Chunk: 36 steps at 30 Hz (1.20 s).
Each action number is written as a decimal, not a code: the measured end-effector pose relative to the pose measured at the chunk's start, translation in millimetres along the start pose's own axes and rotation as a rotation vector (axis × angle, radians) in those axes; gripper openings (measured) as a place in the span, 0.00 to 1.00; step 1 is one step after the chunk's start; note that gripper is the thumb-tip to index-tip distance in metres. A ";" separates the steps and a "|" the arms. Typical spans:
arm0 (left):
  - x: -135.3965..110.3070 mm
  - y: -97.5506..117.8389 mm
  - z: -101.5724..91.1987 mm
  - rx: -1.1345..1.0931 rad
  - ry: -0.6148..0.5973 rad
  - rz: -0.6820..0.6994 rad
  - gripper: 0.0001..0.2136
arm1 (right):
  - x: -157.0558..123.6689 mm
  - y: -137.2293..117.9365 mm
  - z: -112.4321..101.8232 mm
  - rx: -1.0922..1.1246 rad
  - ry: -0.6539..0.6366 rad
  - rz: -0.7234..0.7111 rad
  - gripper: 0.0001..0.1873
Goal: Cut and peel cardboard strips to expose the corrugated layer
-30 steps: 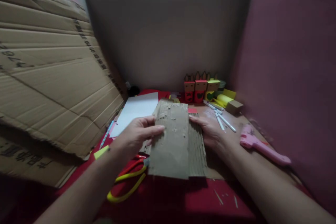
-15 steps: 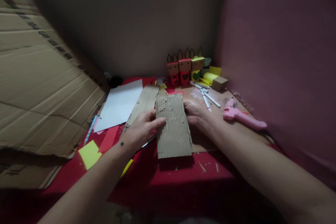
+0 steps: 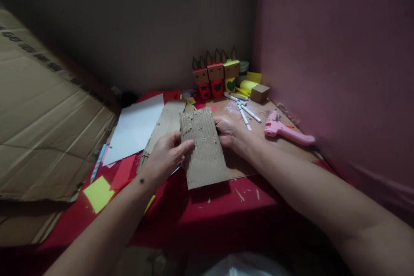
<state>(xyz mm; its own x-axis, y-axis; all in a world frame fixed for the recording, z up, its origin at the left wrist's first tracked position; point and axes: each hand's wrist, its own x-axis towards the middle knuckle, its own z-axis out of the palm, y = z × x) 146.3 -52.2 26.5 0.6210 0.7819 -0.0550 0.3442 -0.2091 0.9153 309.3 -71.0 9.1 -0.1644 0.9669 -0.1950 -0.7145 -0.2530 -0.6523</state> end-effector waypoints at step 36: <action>1.4 -25.2 -3.5 -0.552 -0.115 -0.043 0.13 | -18.2 -6.3 16.7 0.027 0.028 -0.148 0.09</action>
<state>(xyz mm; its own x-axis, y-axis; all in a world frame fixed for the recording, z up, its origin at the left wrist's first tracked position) 136.0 -43.7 4.7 0.6976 0.7077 -0.1118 -0.0290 0.1837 0.9826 305.5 -86.5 29.0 -0.0376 0.9922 -0.1188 -0.7473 -0.1068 -0.6558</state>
